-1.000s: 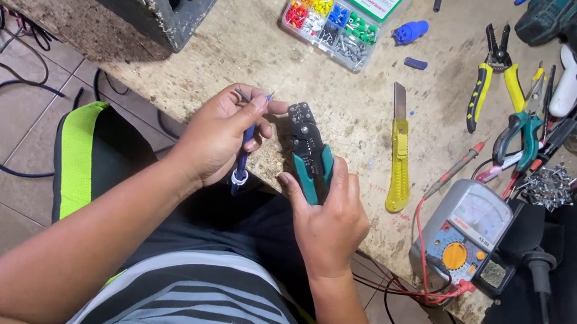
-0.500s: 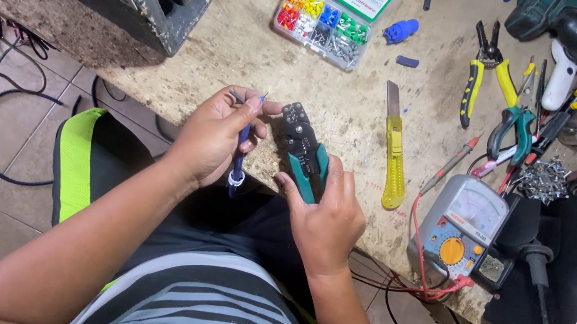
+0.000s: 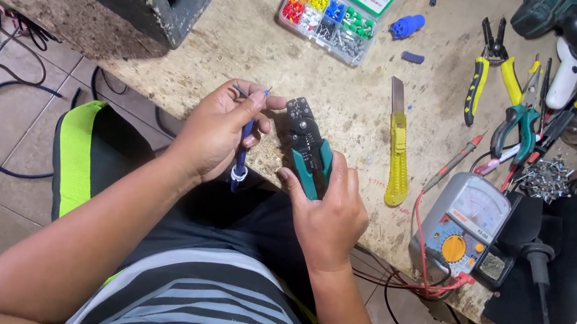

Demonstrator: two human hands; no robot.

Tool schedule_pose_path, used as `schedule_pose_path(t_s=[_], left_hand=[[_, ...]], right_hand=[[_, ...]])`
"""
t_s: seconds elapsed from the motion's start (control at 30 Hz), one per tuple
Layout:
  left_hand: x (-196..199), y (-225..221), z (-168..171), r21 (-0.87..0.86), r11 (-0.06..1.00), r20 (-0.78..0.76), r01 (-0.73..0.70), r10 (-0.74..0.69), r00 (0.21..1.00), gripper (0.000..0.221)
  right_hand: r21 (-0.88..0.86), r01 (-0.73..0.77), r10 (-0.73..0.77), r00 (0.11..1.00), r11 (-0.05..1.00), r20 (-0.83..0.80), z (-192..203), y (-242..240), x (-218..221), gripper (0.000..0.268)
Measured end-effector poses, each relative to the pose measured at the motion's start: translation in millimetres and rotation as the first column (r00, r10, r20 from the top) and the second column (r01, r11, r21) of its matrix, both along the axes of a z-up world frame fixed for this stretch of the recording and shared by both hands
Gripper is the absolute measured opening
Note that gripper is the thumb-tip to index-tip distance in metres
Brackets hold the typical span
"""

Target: Stripping the outer jacket of a cable and crimping a terminal connector onto the wires at a repair bench.

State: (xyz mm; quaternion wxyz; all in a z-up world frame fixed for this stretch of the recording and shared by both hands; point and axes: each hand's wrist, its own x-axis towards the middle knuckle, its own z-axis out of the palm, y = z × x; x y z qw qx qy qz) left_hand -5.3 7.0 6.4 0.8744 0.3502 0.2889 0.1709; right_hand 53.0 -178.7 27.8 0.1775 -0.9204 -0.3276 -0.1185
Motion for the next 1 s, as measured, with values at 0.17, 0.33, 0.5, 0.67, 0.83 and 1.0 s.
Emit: schedule_pose_path(t_s=[0.17,0.33,0.5,0.67,0.83,1.0], left_hand=[[-1.3,-1.3,-0.5,0.000,1.000,0.001,0.008,-0.008,1.000,0.013],[-1.3,1.0,3.1,0.011,0.999,-0.019,0.042,-0.042,0.999,0.013],[-2.3,1.8,7.3,0.007,0.999,-0.040,0.053,-0.052,0.998,0.012],[-3.2,2.7,5.7,0.006,0.998,-0.049,0.068,-0.067,0.997,0.012],[-2.8,3.1,5.8,0.002,0.998,-0.044,0.065,-0.065,0.997,0.012],[-4.2,2.6,3.5,-0.008,0.998,-0.018,0.056,-0.057,0.998,0.012]], right_hand=[[0.001,0.004,-0.004,1.000,1.000,-0.022,0.2,-0.9,-1.5,0.076],[0.018,0.014,-0.013,1.000,1.000,-0.015,2.7,-0.2,-0.5,0.075],[0.034,0.009,-0.008,1.000,0.999,-0.014,1.5,-2.3,0.0,0.075],[0.024,0.016,-0.016,1.000,1.000,0.016,-1.5,-3.4,-1.3,0.075],[0.031,0.002,-0.003,1.000,1.000,0.030,0.3,-2.7,-1.2,0.074],[0.028,-0.002,0.002,1.000,1.000,0.029,-2.8,-3.2,-1.4,0.074]])
